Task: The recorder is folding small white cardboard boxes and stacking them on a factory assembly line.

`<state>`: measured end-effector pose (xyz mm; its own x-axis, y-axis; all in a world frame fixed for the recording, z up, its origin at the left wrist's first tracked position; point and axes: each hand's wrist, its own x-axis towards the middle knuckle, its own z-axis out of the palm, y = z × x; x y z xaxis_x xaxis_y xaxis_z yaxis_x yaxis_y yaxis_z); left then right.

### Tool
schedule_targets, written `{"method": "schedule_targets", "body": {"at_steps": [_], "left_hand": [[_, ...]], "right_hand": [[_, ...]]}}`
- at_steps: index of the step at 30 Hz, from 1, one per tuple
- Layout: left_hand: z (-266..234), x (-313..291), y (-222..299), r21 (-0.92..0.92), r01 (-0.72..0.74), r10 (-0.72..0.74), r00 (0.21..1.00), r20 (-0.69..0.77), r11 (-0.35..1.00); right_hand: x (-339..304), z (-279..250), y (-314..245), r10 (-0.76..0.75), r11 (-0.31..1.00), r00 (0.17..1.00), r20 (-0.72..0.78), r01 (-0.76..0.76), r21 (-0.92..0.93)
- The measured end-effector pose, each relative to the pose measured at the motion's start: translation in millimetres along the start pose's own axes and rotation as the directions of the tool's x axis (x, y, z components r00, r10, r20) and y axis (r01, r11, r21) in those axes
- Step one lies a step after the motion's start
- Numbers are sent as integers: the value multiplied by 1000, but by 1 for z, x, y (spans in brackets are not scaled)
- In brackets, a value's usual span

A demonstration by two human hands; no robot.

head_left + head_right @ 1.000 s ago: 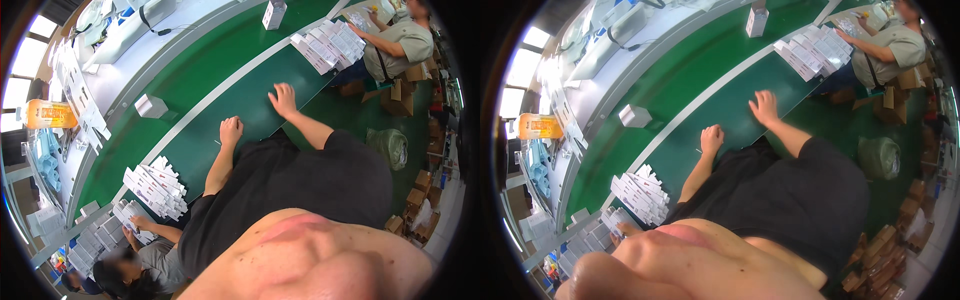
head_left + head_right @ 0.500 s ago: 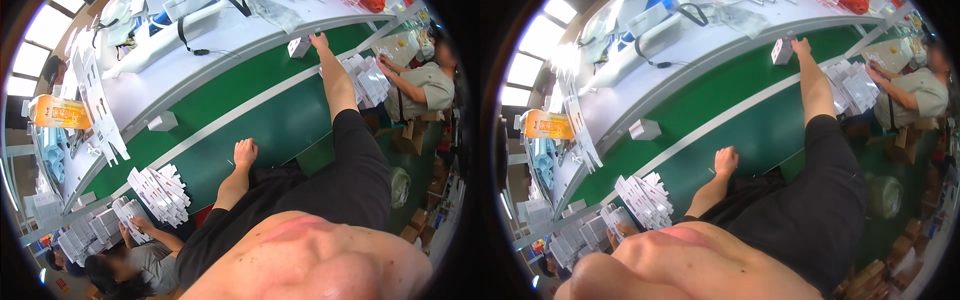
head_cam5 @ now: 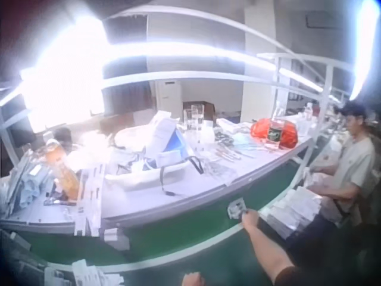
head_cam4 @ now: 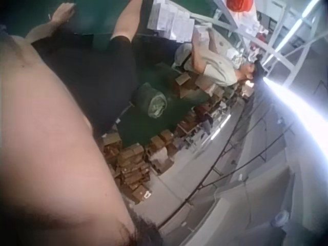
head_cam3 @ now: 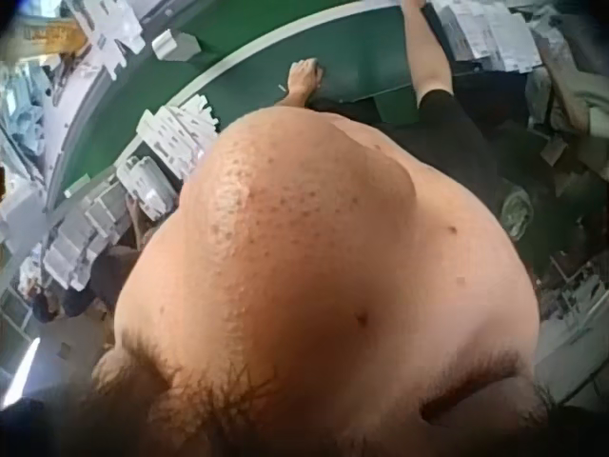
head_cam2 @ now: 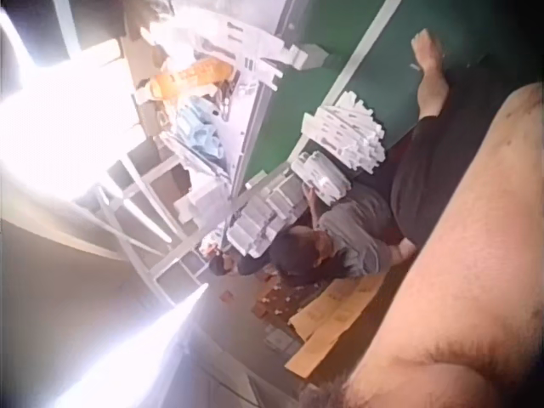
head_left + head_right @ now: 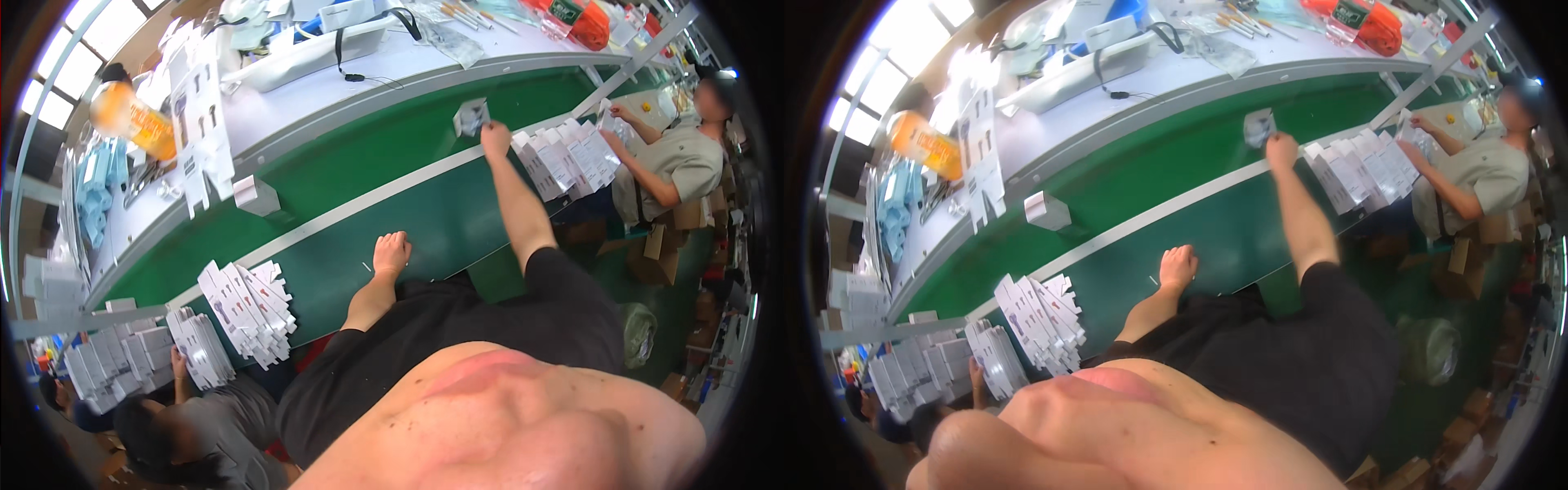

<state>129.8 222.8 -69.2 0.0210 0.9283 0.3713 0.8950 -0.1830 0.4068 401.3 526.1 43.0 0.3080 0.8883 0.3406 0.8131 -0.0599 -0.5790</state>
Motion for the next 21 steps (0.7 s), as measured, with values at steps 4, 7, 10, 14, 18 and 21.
{"method": "schedule_targets", "body": {"at_steps": [4, 7, 10, 14, 18, 21], "left_hand": [[-29, 10, 14, -423, 331, -317, 942, 107, 843], [-70, 45, 30, -604, 95, -322, 904, -280, 792], [-93, 44, 34, -494, -53, -212, 859, -466, 868], [-103, 12, 28, -544, 157, -356, 891, -281, 824], [-108, 15, 12, -792, 314, -466, 884, 42, 524], [-107, 18, 17, -781, 323, -441, 895, 68, 535]], "right_hand": [[-114, -22, -47, -71, 994, 997, -27, 73, 76], [-211, -60, -96, 24, 929, 990, 136, -73, 362], [-298, -75, -110, 19, 879, 931, 364, -190, 438], [-321, -91, -119, -115, 862, 752, 649, -249, 442], [-337, -60, -114, -268, 648, 919, 289, -50, 760], [-329, -42, -102, -306, 623, 859, 409, -144, 769]]}}
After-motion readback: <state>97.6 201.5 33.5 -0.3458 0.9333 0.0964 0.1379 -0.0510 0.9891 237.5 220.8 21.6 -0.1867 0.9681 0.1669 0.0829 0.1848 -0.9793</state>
